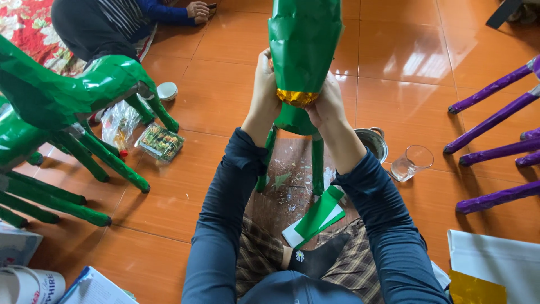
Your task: Wrapping a green animal-shaped structure with green paper strips and adhesive.
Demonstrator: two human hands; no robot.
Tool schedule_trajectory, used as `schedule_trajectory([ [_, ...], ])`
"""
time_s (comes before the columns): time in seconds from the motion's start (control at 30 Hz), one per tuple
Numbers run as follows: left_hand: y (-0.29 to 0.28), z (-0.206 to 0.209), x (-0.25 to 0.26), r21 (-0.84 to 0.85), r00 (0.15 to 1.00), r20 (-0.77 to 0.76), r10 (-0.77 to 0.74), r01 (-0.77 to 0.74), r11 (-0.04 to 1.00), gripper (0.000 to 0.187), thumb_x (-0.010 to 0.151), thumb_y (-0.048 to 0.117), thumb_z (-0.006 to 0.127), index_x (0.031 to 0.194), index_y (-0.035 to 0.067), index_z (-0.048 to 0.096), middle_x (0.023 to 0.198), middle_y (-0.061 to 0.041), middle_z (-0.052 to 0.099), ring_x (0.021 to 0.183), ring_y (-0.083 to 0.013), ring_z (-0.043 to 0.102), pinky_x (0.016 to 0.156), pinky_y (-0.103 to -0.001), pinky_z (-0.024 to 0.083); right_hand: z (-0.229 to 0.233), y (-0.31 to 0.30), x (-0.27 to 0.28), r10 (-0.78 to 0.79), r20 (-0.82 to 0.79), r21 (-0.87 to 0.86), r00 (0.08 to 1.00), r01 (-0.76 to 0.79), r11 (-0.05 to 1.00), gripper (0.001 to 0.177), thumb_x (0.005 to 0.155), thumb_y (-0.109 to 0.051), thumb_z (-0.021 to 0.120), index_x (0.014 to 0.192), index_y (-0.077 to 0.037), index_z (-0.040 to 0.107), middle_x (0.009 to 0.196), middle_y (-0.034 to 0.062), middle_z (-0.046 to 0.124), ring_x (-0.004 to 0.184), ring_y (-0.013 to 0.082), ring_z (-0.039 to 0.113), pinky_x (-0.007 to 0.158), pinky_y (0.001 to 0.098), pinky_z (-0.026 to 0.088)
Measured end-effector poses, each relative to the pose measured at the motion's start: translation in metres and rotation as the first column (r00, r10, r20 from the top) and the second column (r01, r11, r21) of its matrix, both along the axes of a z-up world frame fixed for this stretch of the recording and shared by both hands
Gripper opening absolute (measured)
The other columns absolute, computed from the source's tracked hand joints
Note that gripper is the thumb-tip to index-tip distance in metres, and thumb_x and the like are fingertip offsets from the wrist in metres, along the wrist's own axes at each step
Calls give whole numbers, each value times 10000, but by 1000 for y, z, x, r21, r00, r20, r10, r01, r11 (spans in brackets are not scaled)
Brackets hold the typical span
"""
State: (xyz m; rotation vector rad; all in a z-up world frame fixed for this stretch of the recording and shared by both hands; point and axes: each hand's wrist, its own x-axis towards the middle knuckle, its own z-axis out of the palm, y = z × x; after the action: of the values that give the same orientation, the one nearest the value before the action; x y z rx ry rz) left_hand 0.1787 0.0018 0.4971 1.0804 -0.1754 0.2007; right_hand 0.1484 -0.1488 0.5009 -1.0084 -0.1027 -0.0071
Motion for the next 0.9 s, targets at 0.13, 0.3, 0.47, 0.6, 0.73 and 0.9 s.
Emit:
schedule_trajectory([
  [0.13,-2,-3,4,42,999,32,37,-38,998,563,976,90,658,1480,-19,433,1327,-249,646,1113,-259,713,905,-367,644,-5,0,2,-14,37,-69,999,17,997,308,974,-161,714,1194,52,688,1109,157,756,917,194,739,729,299,647],
  [0.3,-3,-17,20,209,993,17,116,-117,971,617,950,35,683,1510,9,426,1424,-248,633,1207,-288,686,995,-392,618,-14,0,3,-56,110,-171,992,74,982,202,951,-63,766,1119,42,725,1060,114,770,888,154,727,729,267,623],
  [0.47,14,-15,-2,317,957,148,248,-283,905,363,887,14,659,1248,1,631,1029,-132,705,895,-204,694,766,-321,622,-13,-22,-15,-34,145,-174,989,59,983,226,973,19,689,1194,45,728,1128,131,776,954,171,750,838,262,645],
  [0.6,12,1,-52,-28,962,231,144,-141,990,329,1119,70,497,1373,-77,645,1223,-194,740,1076,-241,742,1014,-357,628,22,-47,-57,-39,163,28,986,35,999,387,1076,9,506,1438,103,604,1356,218,703,1172,231,743,1093,294,664],
  [0.73,-10,34,-85,100,959,249,135,-164,981,726,1127,463,443,1606,-83,451,1670,-225,499,1529,-305,498,1296,-428,403,49,-41,-69,92,212,6,973,-96,995,446,1129,-73,401,1517,102,532,1472,224,661,1334,249,694,1204,328,594],
  [0.9,-20,43,-87,162,944,301,134,-189,968,637,1151,437,442,1617,3,452,1635,-166,548,1511,-297,530,1271,-395,423,53,-35,-61,206,245,-71,947,-195,978,505,1162,-252,408,1564,23,540,1498,163,652,1266,187,652,1035,289,534],
])
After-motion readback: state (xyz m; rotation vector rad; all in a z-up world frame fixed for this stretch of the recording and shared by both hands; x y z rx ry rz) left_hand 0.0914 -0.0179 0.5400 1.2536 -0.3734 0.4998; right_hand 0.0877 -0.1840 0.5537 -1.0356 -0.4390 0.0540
